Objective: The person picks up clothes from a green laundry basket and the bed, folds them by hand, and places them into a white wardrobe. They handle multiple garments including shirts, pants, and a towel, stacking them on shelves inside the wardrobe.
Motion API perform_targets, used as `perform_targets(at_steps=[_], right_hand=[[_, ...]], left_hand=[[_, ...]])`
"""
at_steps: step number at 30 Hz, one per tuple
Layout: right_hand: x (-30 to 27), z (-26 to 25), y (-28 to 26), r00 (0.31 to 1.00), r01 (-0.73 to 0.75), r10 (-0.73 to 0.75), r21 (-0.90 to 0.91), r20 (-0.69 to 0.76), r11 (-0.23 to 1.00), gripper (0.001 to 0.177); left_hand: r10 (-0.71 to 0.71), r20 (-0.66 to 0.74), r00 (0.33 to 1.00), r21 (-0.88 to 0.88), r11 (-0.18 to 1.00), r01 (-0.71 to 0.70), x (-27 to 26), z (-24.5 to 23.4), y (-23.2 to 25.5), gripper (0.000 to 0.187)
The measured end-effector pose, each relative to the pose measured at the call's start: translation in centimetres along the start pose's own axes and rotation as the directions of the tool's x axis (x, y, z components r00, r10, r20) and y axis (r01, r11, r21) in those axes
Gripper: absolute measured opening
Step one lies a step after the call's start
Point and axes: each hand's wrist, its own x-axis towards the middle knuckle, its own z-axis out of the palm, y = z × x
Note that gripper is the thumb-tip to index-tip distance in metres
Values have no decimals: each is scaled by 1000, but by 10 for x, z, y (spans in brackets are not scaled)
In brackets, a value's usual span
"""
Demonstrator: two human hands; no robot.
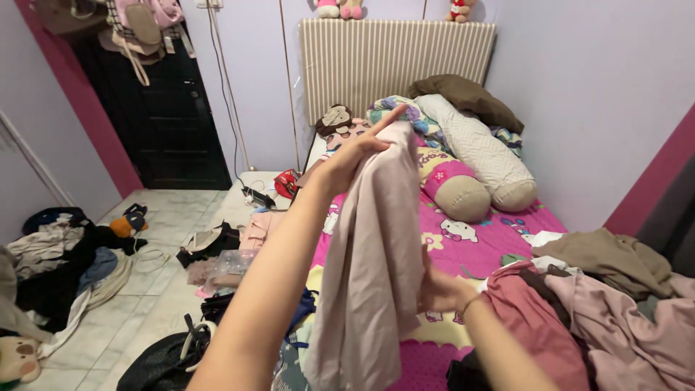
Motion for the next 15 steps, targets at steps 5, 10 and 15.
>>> perform_targets(at_steps=[5,10,15], right_hand=[[16,6,-24,893,322,-410,-371,-188,871,83],[-61,1,-108,467,-181,-694,-828,-547,531,54],[-118,-4,-159,113,128,-943,-936,-314,327,33]], left_hand=[[-24,-83,996,316,947,49,-3,-32,2,75],[-165,-212,963,930,268,251,11,-147,-41,74],[415,-299,859,932,-64,356,46,-155,-120,45]])
